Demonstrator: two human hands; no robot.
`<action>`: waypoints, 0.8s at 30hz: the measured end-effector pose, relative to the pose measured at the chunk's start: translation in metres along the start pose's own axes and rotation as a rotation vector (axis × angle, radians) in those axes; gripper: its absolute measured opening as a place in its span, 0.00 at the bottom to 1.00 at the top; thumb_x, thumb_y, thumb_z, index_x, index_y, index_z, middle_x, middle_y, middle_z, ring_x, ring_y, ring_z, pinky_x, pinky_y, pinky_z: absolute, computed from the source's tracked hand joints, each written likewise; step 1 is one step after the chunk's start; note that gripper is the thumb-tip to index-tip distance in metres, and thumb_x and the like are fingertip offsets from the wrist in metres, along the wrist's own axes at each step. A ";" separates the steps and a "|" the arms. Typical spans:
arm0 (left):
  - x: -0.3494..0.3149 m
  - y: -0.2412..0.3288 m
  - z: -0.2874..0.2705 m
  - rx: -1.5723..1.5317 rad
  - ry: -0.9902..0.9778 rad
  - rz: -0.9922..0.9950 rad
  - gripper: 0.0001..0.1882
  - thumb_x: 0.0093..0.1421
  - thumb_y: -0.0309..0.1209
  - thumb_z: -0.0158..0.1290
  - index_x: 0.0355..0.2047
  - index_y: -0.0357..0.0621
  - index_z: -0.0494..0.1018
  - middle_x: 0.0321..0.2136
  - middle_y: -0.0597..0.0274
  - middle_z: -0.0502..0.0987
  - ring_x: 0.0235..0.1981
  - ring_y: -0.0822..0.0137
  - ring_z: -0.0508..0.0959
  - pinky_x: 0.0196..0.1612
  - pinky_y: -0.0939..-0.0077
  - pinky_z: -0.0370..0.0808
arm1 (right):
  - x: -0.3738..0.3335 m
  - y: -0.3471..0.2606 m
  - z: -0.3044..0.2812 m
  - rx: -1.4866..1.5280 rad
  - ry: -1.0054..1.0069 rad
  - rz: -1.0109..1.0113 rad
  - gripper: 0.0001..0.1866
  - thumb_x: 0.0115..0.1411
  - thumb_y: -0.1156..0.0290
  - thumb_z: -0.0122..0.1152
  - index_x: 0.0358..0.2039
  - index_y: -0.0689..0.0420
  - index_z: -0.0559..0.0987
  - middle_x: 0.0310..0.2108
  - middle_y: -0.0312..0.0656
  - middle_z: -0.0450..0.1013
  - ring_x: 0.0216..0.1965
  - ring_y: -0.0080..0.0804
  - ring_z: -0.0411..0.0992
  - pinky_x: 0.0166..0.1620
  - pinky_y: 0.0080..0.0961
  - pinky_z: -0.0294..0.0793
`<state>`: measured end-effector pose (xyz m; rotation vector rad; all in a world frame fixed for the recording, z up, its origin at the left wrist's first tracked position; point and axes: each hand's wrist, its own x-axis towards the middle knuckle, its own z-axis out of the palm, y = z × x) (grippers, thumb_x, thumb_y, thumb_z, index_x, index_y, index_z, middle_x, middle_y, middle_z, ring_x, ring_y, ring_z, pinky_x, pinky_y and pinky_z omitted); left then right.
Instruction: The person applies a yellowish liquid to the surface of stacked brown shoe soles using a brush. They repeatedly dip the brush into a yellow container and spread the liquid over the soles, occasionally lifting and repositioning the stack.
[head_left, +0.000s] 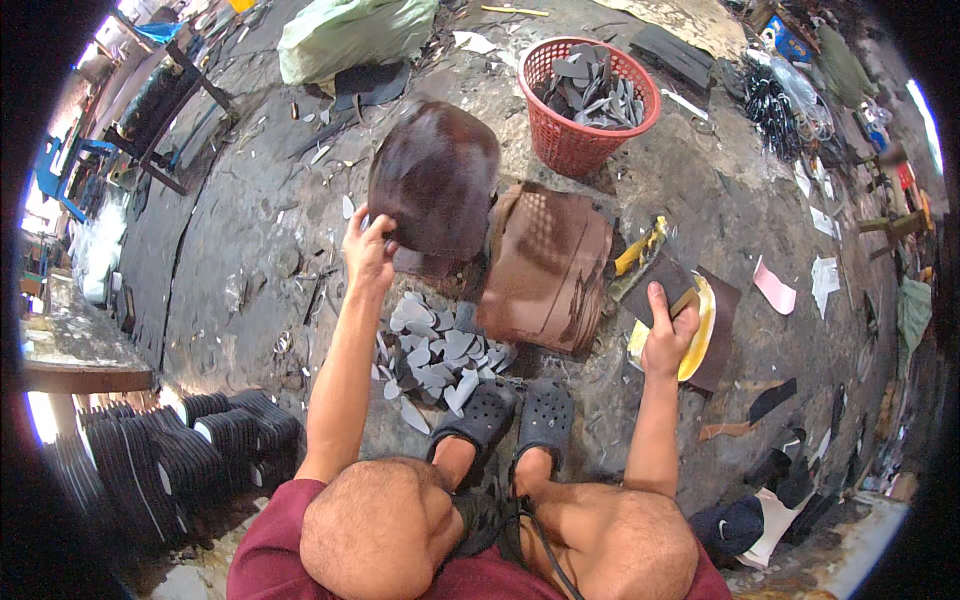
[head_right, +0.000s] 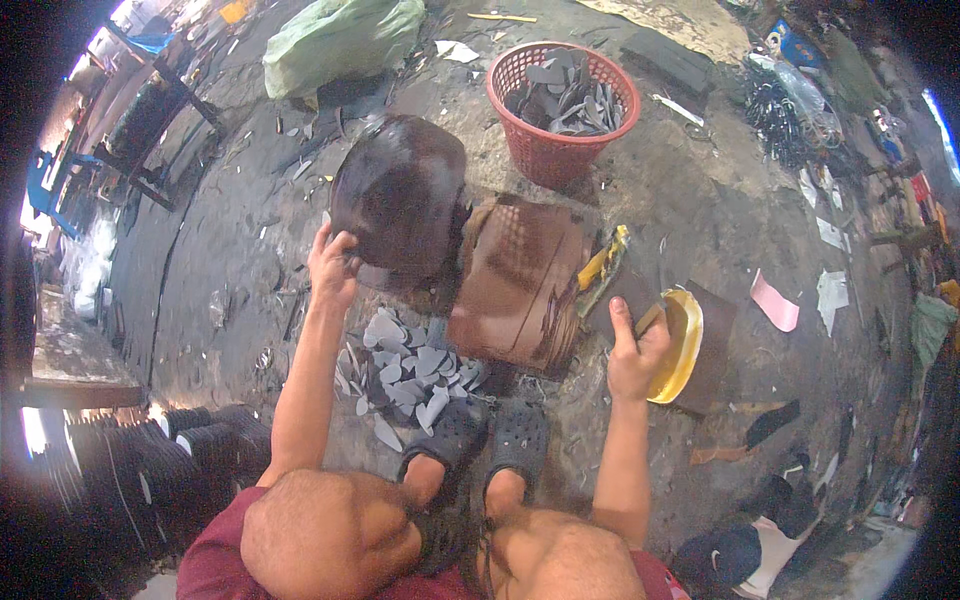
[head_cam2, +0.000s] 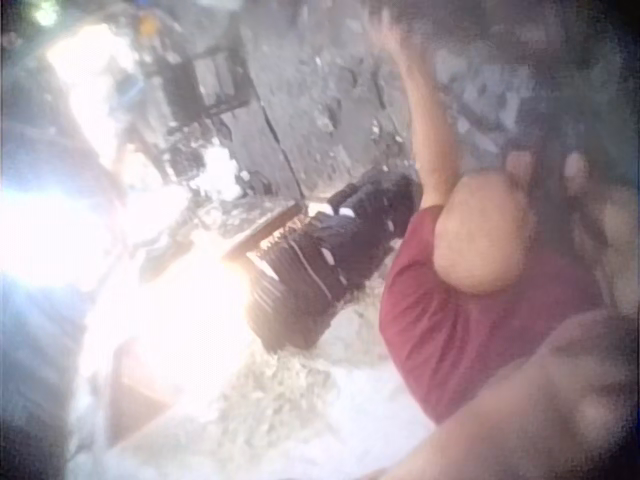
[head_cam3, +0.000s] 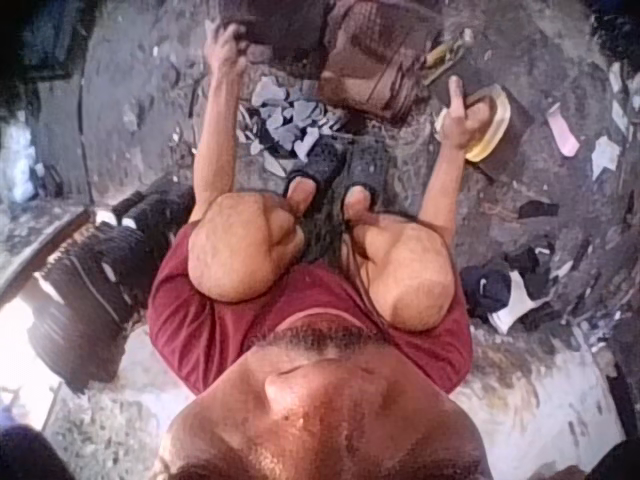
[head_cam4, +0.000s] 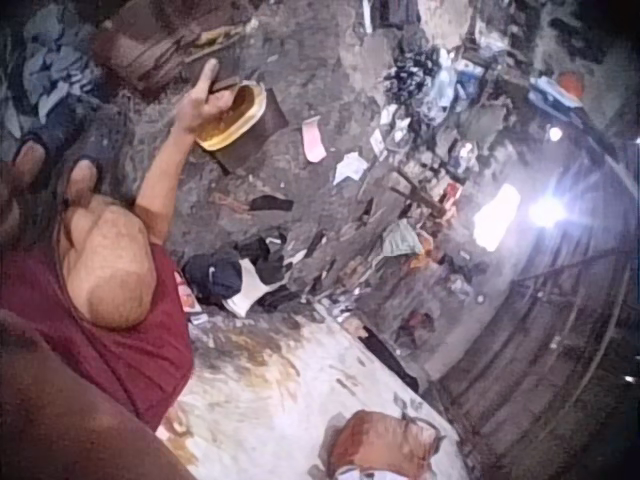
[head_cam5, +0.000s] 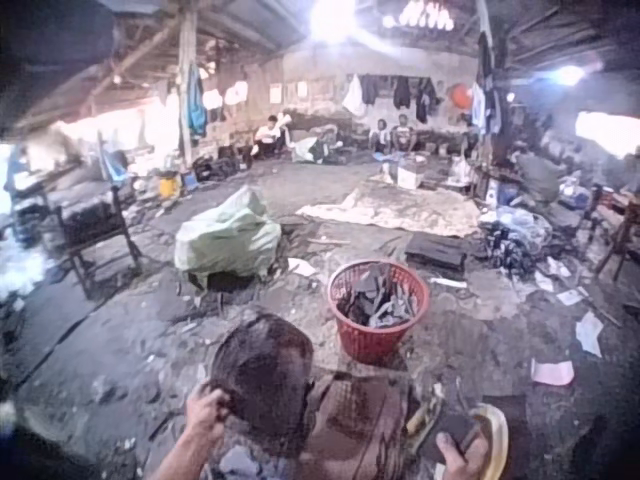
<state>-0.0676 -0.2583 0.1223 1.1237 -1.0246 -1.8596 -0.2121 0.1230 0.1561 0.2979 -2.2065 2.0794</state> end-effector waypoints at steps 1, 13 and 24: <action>0.015 -0.006 -0.020 0.019 0.017 -0.023 0.26 0.51 0.19 0.60 0.51 0.49 0.73 0.30 0.69 0.79 0.24 0.76 0.74 0.22 0.80 0.62 | -0.001 0.002 0.002 -0.009 0.003 0.004 0.15 0.61 0.69 0.70 0.27 0.58 0.70 0.25 0.28 0.65 0.28 0.19 0.60 0.32 0.22 0.60; -0.074 -0.050 -0.015 1.161 -0.159 1.245 0.33 0.47 0.19 0.61 0.57 0.45 0.73 0.54 0.48 0.75 0.54 0.50 0.73 0.58 0.55 0.69 | 0.013 0.026 0.029 -0.017 -0.223 0.085 0.20 0.62 0.66 0.65 0.49 0.65 0.76 0.43 0.43 0.78 0.45 0.32 0.74 0.52 0.31 0.71; -0.132 -0.165 0.002 1.306 -1.074 1.113 0.26 0.54 0.21 0.52 0.56 0.34 0.70 0.61 0.47 0.71 0.64 0.51 0.70 0.67 0.59 0.67 | 0.072 0.073 0.124 -0.946 -0.602 -0.439 0.20 0.64 0.62 0.51 0.55 0.48 0.78 0.48 0.45 0.80 0.46 0.49 0.78 0.48 0.47 0.77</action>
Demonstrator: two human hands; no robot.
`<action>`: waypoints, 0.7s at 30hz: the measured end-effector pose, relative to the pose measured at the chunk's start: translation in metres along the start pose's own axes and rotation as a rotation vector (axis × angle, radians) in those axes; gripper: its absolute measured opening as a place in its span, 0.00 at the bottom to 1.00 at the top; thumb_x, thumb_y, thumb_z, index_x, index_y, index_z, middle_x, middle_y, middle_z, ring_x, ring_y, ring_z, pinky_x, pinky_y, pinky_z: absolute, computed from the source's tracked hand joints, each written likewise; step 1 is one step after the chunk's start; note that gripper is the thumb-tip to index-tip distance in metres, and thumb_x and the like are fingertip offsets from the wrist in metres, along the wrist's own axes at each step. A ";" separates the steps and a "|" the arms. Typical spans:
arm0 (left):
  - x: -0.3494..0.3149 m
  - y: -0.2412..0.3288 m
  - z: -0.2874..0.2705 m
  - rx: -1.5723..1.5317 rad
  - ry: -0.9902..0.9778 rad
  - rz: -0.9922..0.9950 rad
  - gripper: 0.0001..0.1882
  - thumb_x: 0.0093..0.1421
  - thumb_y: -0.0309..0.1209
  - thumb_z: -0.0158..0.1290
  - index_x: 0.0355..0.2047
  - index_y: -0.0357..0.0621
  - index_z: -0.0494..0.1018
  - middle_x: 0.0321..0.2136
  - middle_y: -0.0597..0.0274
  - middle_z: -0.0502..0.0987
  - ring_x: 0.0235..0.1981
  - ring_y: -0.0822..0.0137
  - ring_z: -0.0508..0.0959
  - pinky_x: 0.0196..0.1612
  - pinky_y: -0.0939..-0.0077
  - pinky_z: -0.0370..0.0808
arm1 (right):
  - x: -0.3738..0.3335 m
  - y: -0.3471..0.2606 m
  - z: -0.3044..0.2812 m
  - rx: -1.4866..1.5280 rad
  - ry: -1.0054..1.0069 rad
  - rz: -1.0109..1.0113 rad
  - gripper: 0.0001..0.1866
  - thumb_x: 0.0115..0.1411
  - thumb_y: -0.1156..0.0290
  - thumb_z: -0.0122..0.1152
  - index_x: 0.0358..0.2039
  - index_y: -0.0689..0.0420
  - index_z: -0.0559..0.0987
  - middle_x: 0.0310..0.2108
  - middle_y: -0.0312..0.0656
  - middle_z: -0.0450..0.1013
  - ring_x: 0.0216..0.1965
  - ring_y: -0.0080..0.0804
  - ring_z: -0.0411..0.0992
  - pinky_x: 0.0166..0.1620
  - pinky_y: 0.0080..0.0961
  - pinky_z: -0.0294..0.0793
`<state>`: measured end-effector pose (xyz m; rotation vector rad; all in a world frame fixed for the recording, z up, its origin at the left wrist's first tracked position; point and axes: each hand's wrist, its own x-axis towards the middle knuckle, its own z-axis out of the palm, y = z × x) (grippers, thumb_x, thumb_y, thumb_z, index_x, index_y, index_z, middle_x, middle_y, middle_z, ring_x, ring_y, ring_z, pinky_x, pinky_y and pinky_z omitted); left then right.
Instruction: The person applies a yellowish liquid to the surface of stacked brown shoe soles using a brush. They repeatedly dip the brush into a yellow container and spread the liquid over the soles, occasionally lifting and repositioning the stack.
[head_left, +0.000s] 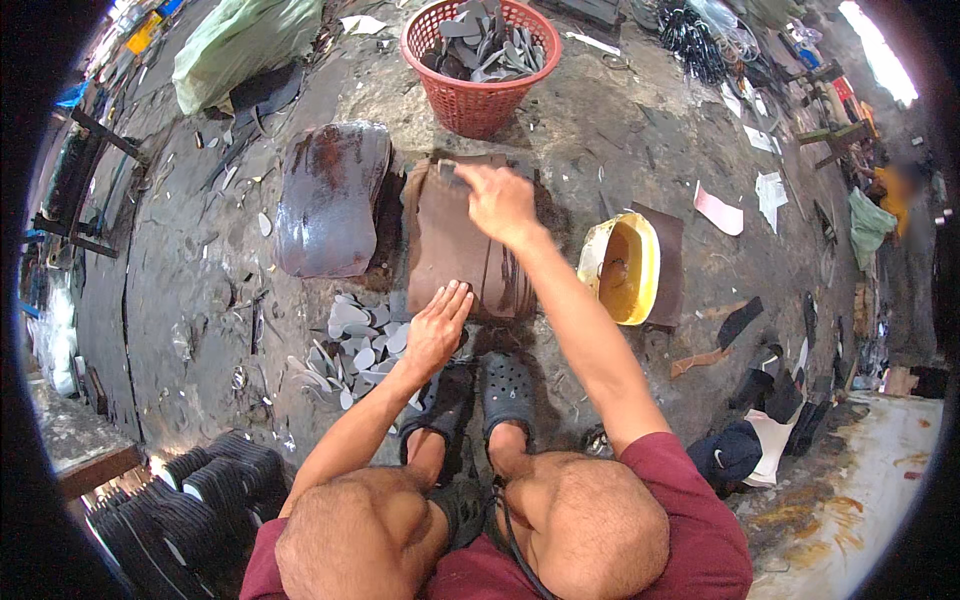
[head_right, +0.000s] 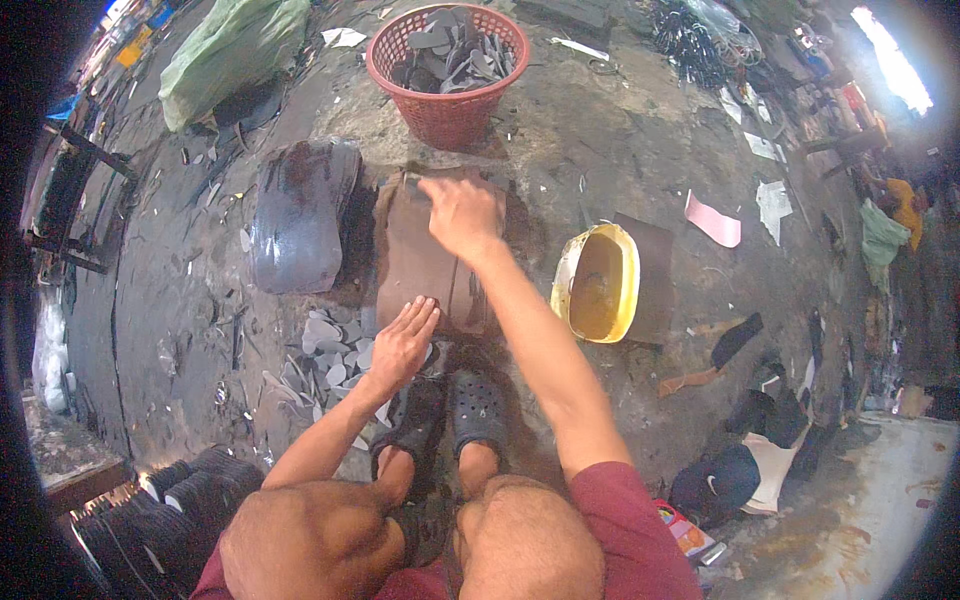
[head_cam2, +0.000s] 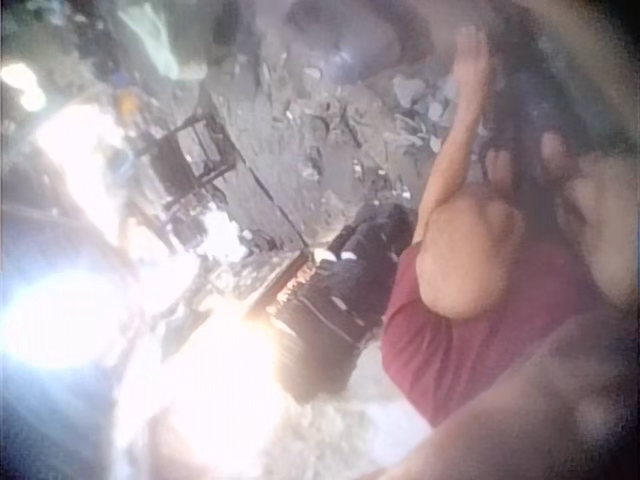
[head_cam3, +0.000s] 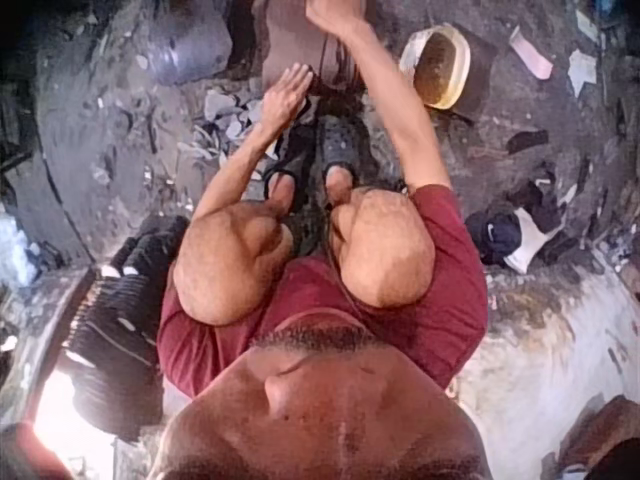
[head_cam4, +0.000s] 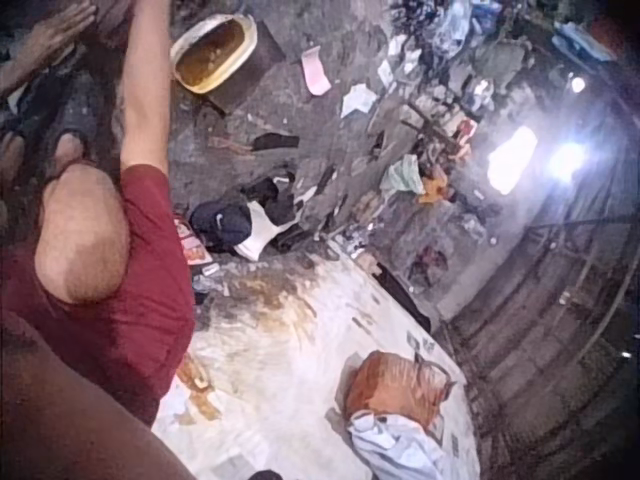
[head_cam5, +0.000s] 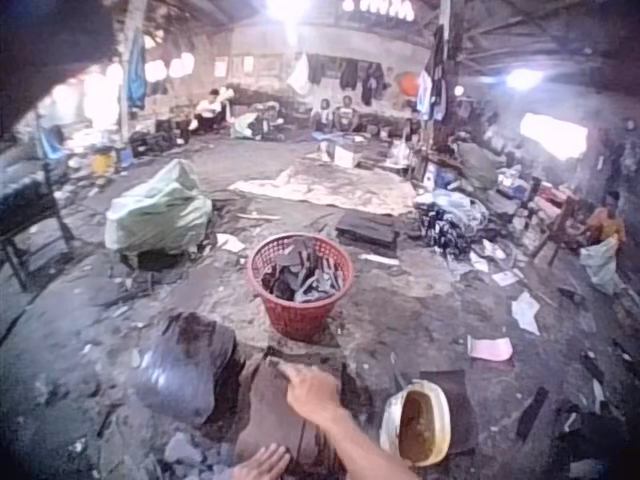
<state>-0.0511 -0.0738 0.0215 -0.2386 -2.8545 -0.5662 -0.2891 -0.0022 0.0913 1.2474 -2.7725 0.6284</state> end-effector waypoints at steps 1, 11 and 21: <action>0.011 0.007 0.008 -0.020 0.014 0.025 0.26 0.54 0.22 0.52 0.56 0.34 0.71 0.61 0.47 0.71 0.63 0.51 0.71 0.67 0.59 0.68 | -0.016 0.020 0.032 -0.207 0.155 -0.128 0.20 0.66 0.64 0.47 0.55 0.44 0.78 0.48 0.42 0.80 0.45 0.48 0.78 0.49 0.49 0.77; 0.008 -0.002 -0.001 -0.079 -0.027 0.012 0.26 0.55 0.23 0.55 0.57 0.36 0.71 0.62 0.49 0.71 0.65 0.50 0.69 0.67 0.57 0.66 | -0.023 0.040 0.038 -0.322 0.023 -0.112 0.22 0.60 0.67 0.52 0.54 0.37 0.81 0.40 0.42 0.83 0.40 0.48 0.82 0.42 0.46 0.79; 0.001 -0.003 -0.003 -0.099 -0.010 -0.009 0.27 0.55 0.23 0.51 0.57 0.33 0.71 0.61 0.47 0.70 0.65 0.51 0.68 0.68 0.59 0.64 | 0.037 0.017 0.001 -0.143 -0.174 -0.002 0.22 0.59 0.68 0.54 0.54 0.39 0.81 0.36 0.49 0.82 0.38 0.48 0.82 0.39 0.49 0.79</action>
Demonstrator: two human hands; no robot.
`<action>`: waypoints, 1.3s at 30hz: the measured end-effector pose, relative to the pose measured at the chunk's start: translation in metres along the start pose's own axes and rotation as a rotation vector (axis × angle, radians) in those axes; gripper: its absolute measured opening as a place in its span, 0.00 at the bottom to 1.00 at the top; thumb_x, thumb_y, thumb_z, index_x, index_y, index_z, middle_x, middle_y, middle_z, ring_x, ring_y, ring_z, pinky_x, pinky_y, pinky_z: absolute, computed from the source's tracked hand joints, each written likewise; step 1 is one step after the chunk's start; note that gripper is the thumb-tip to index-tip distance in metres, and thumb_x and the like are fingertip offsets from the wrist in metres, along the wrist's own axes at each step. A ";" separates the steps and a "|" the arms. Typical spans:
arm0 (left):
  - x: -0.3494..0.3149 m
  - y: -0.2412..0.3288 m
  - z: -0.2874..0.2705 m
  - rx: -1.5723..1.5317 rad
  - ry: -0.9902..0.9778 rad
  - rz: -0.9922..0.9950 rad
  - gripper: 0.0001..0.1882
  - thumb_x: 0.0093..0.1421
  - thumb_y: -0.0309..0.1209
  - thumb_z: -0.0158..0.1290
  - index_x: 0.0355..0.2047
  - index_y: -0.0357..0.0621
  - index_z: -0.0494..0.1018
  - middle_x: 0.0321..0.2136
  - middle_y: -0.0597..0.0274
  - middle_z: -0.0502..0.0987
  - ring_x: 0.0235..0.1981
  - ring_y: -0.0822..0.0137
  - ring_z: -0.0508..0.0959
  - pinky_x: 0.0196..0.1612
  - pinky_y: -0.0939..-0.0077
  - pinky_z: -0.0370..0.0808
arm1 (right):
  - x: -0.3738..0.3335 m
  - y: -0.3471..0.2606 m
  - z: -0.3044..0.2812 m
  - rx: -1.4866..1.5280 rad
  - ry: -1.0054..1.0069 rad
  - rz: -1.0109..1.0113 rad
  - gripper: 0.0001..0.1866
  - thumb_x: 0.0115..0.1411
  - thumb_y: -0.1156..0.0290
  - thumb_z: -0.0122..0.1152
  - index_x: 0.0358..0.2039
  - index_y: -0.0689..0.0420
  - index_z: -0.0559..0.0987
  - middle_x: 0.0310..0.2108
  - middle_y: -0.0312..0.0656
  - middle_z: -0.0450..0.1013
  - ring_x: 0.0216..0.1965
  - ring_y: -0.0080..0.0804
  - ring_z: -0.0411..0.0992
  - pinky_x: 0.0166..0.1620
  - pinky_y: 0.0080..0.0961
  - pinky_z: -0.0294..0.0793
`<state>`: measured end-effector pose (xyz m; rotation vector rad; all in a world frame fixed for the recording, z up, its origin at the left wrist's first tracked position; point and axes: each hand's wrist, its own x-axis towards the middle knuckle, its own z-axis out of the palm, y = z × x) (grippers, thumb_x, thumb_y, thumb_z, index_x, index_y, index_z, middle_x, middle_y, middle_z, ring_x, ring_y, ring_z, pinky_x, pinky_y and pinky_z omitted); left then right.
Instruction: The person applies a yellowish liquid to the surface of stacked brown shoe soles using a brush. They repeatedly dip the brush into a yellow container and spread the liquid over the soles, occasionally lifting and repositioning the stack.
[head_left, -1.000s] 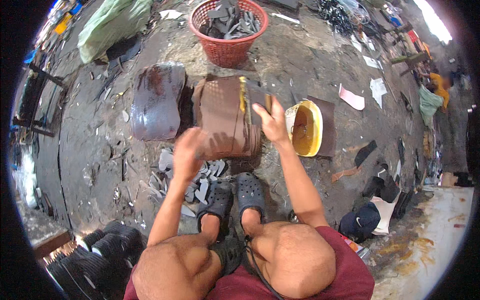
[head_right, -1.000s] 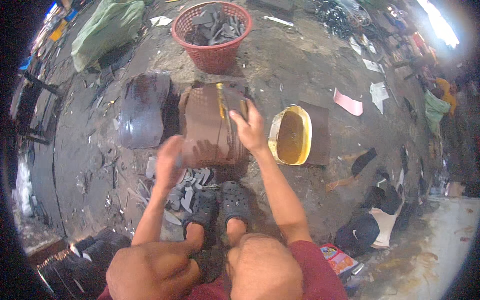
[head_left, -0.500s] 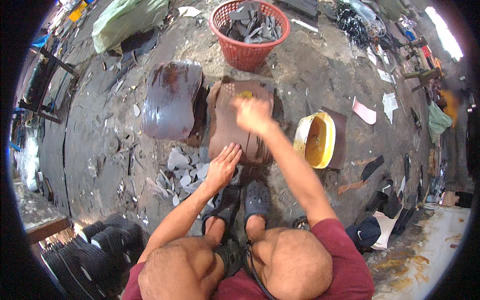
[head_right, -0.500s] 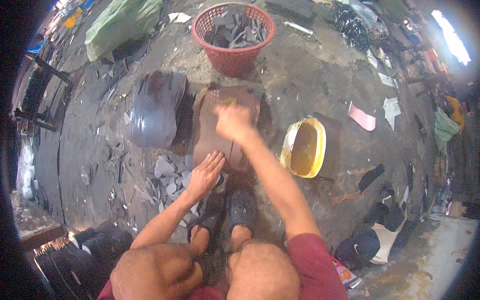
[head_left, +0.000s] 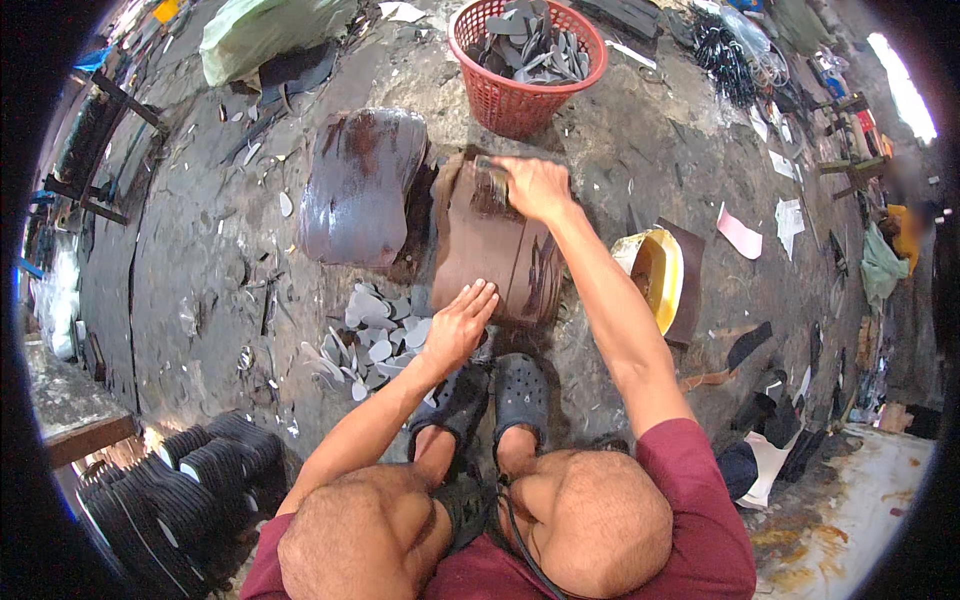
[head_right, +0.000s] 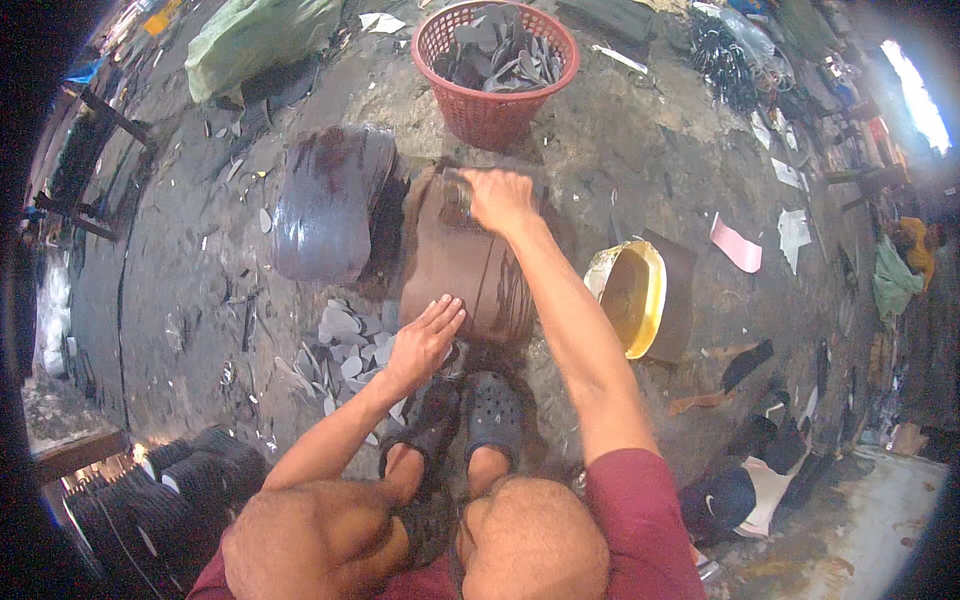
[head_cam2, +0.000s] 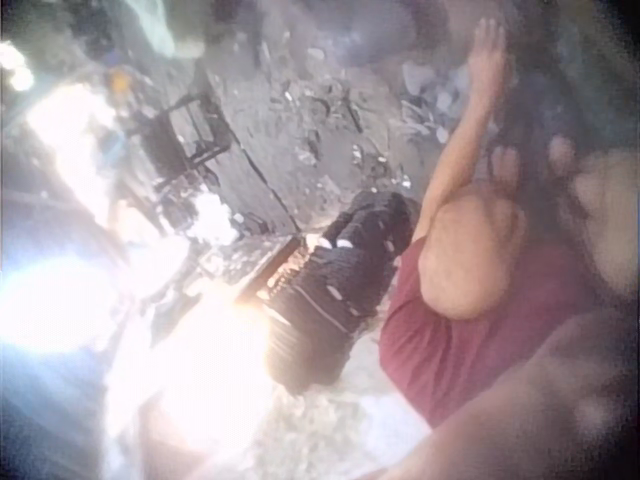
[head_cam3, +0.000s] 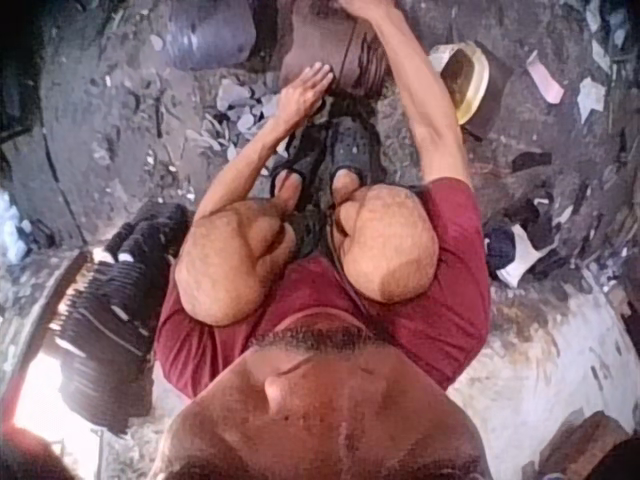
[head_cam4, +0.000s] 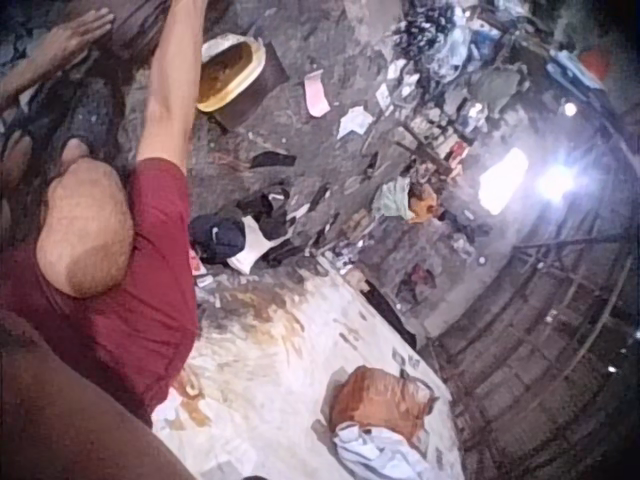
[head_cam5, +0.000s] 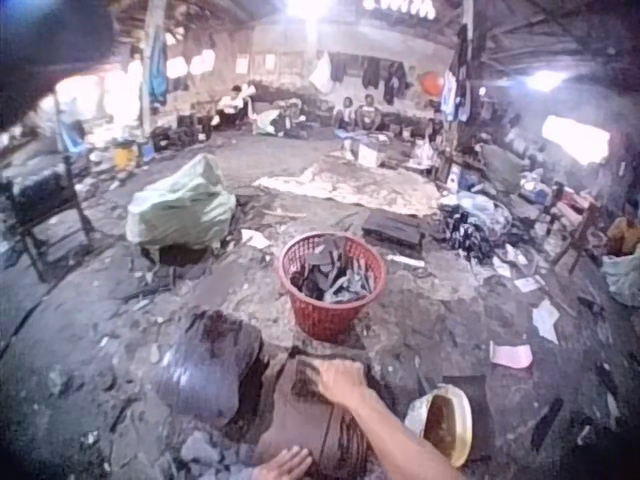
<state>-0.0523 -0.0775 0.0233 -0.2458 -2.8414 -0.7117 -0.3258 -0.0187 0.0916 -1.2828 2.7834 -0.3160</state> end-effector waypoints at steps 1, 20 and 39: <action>0.002 0.002 0.001 0.000 0.000 -0.007 0.27 0.55 0.23 0.51 0.57 0.33 0.71 0.62 0.47 0.70 0.65 0.51 0.68 0.68 0.59 0.65 | 0.010 0.004 -0.001 -0.029 -0.038 0.029 0.24 0.58 0.68 0.55 0.55 0.35 0.80 0.39 0.48 0.82 0.40 0.46 0.82 0.40 0.47 0.80; -0.016 0.013 0.001 0.001 -0.015 0.018 0.25 0.54 0.23 0.55 0.55 0.36 0.72 0.63 0.49 0.68 0.67 0.52 0.65 0.68 0.57 0.65 | -0.053 -0.026 0.003 0.056 -0.301 -0.109 0.19 0.61 0.66 0.56 0.54 0.38 0.79 0.39 0.47 0.81 0.41 0.50 0.80 0.43 0.50 0.77; -0.059 0.056 0.003 -0.278 -0.044 0.195 0.23 0.52 0.26 0.58 0.51 0.44 0.77 0.57 0.56 0.76 0.54 0.56 0.79 0.47 0.62 0.82 | -0.144 -0.069 -0.015 0.492 -0.057 -0.231 0.19 0.60 0.62 0.60 0.52 0.47 0.79 0.46 0.45 0.80 0.46 0.46 0.80 0.48 0.40 0.79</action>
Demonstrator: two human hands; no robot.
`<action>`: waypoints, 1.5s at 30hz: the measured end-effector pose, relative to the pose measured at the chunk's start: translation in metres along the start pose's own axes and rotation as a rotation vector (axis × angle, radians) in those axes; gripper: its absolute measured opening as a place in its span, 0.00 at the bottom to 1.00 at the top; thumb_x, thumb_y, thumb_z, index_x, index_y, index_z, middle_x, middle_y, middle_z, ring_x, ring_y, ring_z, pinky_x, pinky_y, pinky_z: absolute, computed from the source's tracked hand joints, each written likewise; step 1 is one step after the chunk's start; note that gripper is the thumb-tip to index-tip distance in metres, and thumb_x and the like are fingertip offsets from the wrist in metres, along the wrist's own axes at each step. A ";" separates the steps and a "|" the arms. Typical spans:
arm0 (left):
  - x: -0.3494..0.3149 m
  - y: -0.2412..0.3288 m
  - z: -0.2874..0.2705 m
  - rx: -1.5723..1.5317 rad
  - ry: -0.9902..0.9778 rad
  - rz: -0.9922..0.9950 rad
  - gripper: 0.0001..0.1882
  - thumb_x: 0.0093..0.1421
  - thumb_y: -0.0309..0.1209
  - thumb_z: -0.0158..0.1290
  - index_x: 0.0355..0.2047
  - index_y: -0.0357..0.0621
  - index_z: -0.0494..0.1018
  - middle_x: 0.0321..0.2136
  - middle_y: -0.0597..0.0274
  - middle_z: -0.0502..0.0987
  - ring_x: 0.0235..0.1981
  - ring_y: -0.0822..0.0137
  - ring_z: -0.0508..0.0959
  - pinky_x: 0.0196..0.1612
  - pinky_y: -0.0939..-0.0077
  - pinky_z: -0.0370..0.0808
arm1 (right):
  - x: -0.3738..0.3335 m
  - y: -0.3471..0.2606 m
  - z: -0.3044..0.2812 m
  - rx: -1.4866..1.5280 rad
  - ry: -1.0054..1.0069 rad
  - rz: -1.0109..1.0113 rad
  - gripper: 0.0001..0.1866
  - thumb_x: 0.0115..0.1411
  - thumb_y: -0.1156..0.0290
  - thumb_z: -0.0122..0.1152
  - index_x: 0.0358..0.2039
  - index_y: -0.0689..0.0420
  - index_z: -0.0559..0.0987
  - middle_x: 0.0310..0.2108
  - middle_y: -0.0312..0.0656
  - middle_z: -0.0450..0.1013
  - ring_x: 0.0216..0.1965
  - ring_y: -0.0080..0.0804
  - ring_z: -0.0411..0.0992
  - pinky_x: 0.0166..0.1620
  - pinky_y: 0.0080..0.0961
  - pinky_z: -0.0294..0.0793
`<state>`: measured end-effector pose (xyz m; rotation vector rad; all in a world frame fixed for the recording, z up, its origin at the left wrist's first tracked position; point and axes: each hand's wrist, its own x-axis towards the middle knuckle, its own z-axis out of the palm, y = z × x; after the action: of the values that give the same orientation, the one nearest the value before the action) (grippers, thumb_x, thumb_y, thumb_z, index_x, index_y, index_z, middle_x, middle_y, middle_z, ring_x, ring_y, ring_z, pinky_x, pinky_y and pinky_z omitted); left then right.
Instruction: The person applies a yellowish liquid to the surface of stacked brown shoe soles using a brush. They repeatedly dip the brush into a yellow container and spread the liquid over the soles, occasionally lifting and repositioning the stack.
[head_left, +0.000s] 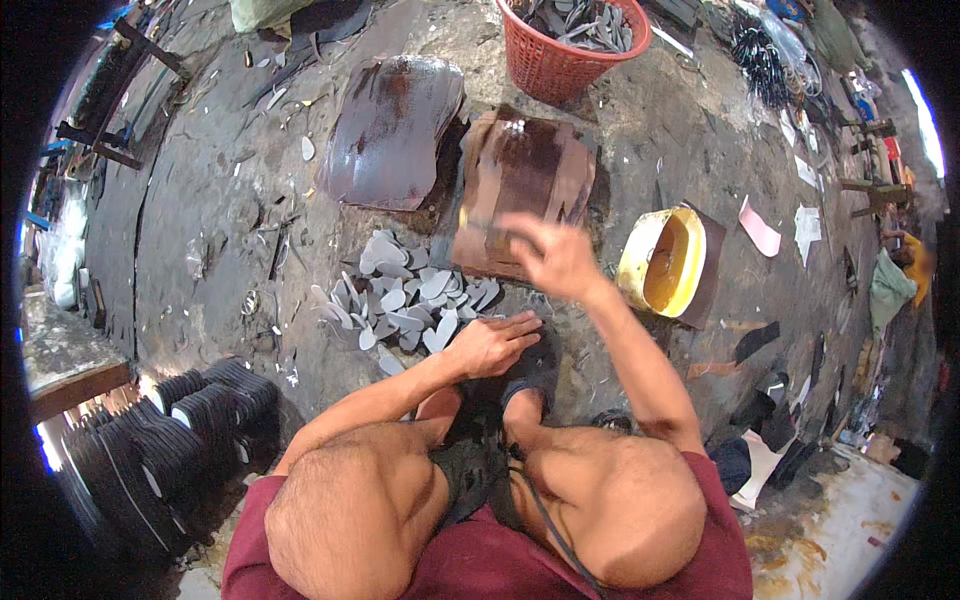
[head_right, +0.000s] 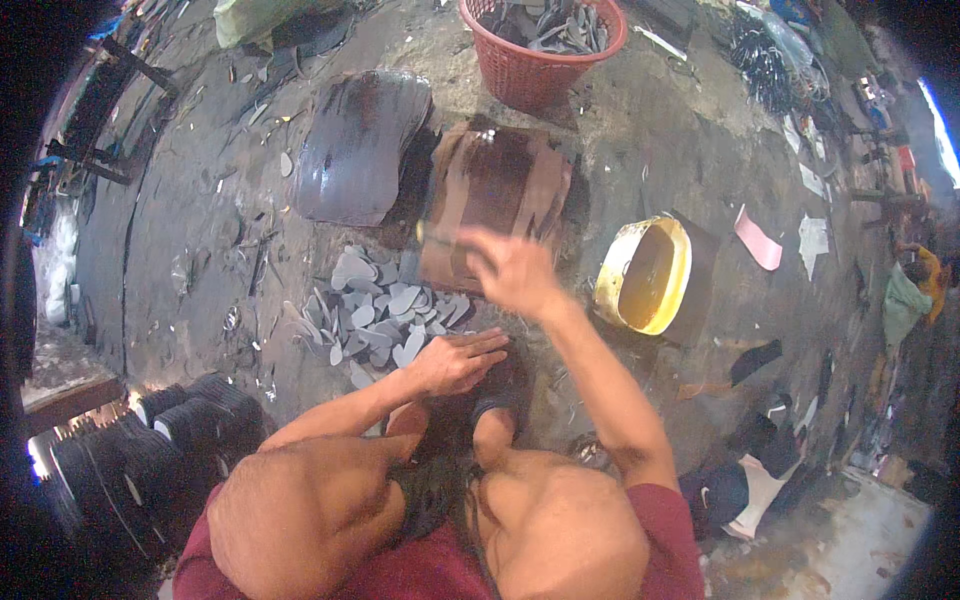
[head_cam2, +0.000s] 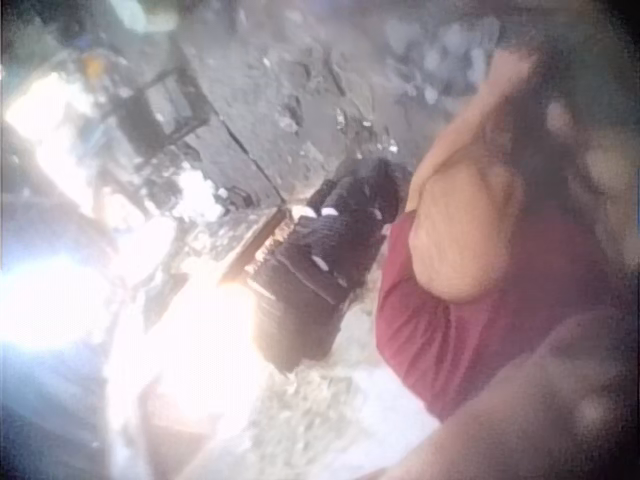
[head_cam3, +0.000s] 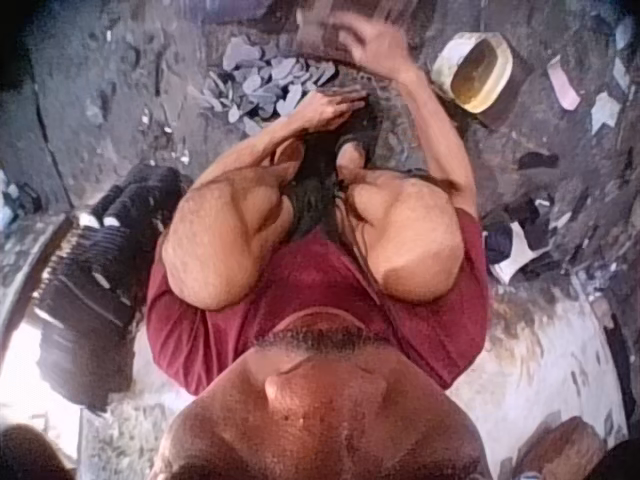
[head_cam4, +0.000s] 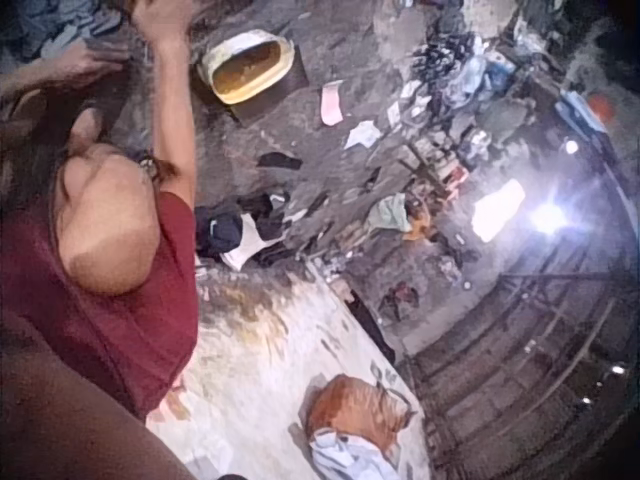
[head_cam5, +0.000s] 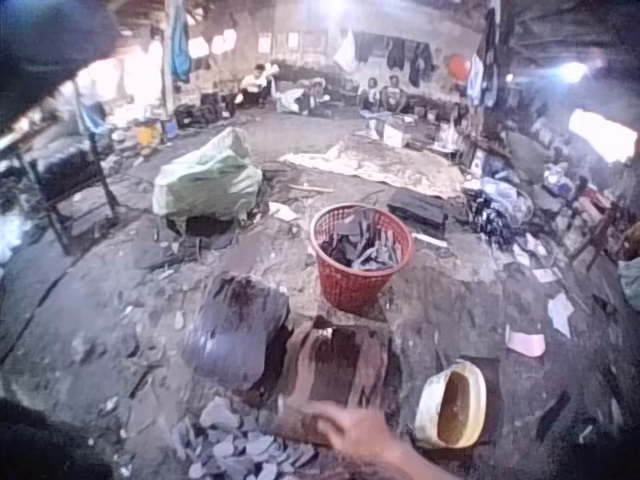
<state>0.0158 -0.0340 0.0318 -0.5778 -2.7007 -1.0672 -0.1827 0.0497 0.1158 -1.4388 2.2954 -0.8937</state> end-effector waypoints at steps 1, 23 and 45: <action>0.002 -0.002 0.002 0.017 0.004 0.000 0.23 0.53 0.27 0.58 0.51 0.45 0.77 0.56 0.58 0.76 0.52 0.56 0.79 0.46 0.63 0.82 | 0.026 0.009 -0.013 -0.039 0.067 0.032 0.20 0.61 0.60 0.60 0.53 0.46 0.79 0.44 0.48 0.81 0.44 0.49 0.79 0.47 0.44 0.79; 0.087 -0.085 -0.061 0.463 -0.220 -0.098 0.15 0.50 0.34 0.61 0.39 0.47 0.76 0.41 0.67 0.80 0.45 0.60 0.76 0.41 0.62 0.80 | 0.095 0.106 -0.108 0.187 0.287 0.276 0.21 0.58 0.64 0.65 0.52 0.56 0.79 0.43 0.52 0.81 0.46 0.47 0.80 0.49 0.40 0.75; 0.064 -0.081 -0.057 0.456 -0.080 -0.063 0.19 0.48 0.36 0.64 0.41 0.48 0.74 0.51 0.65 0.77 0.48 0.56 0.73 0.50 0.57 0.74 | 0.067 0.098 -0.042 -0.436 -0.214 0.209 0.23 0.57 0.67 0.60 0.53 0.30 0.80 0.39 0.43 0.82 0.40 0.47 0.81 0.41 0.47 0.81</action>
<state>-0.0747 -0.1089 0.0420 -0.4605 -2.9068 -0.4157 -0.3051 0.0358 0.0903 -1.3330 2.5083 -0.1728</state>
